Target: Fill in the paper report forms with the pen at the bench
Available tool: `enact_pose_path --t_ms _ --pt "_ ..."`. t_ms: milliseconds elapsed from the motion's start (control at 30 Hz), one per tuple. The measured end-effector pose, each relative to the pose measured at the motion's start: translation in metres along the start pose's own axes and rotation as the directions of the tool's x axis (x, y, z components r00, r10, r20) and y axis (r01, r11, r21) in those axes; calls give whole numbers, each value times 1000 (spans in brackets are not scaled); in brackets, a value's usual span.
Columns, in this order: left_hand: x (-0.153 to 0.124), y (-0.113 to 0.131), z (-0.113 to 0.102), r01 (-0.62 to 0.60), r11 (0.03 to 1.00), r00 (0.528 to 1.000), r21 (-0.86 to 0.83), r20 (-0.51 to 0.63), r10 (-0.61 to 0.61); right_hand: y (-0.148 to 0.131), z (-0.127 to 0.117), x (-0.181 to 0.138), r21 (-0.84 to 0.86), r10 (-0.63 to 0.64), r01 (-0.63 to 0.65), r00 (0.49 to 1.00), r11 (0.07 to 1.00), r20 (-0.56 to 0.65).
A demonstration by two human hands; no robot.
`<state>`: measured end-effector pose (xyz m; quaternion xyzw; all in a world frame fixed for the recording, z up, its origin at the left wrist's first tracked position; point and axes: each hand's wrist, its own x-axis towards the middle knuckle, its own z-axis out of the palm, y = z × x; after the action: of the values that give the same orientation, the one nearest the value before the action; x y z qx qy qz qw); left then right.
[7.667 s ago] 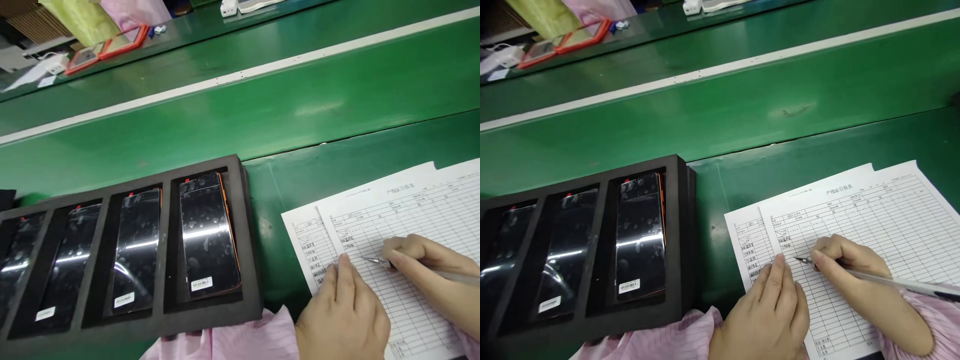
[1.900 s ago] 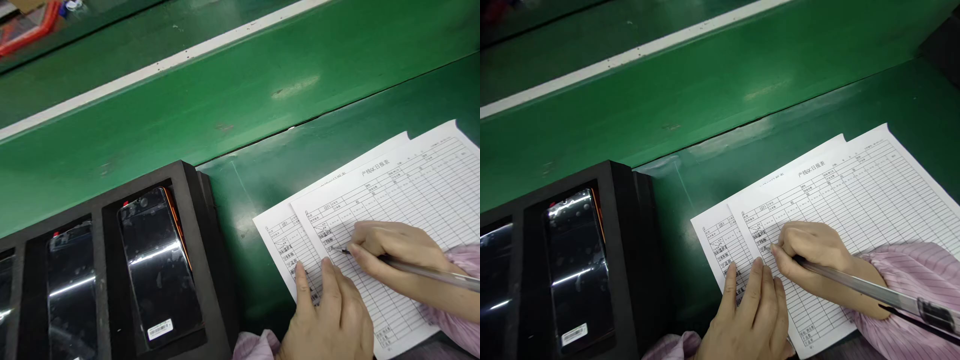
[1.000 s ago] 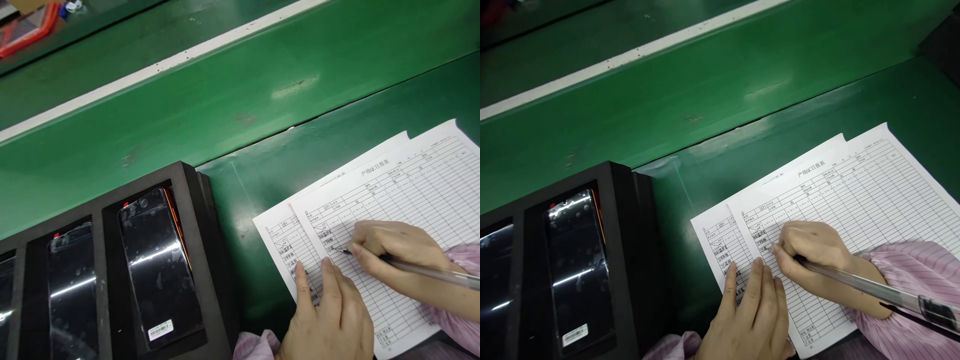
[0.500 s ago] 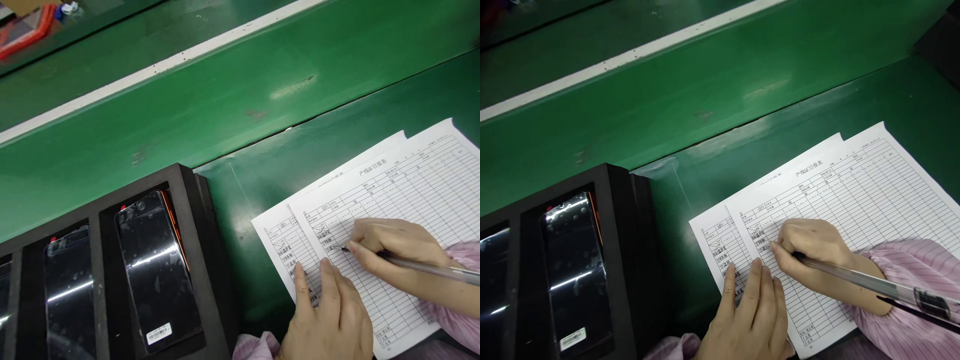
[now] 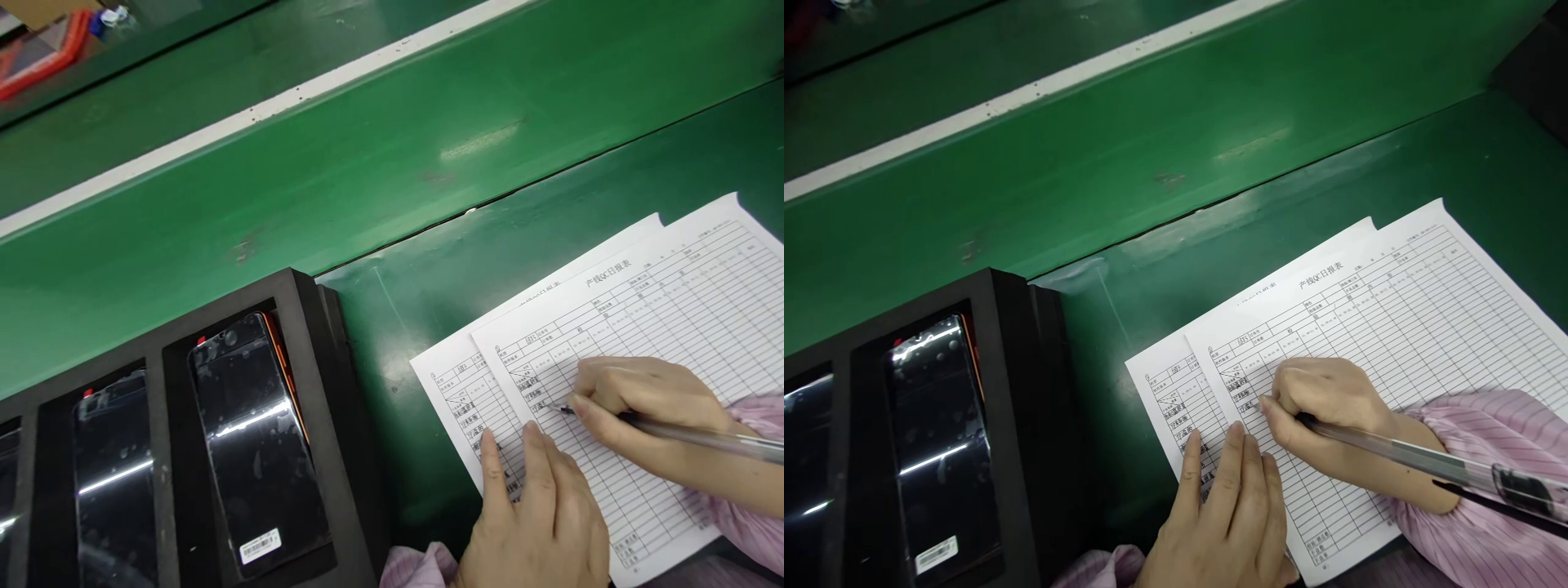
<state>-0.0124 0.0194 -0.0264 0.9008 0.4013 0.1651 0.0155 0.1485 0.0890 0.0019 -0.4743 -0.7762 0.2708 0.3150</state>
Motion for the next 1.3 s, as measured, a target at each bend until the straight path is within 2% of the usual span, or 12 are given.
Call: enact_pose_path --t_ms 400,533,900,1133,1300 --pt "0 -1 0 -10 1000 1000 22 -10 10 -6 -2 3 -35 25 -24 1000 999 11" --pt "-1 -1 -1 -20 999 1000 32 -1 20 -7 -2 7 -48 48 -49 999 998 -14" --pt "-1 0 -1 -16 999 1000 29 4 16 3 7 -5 -36 -11 8 995 999 -98" --pt "1 1 1 18 1000 1000 -15 -17 -18 -4 0 1 -48 32 -31 999 998 12" --pt "-1 0 0 -2 1000 1000 -7 -11 2 -1 2 -1 -46 3 -5 999 999 -55"
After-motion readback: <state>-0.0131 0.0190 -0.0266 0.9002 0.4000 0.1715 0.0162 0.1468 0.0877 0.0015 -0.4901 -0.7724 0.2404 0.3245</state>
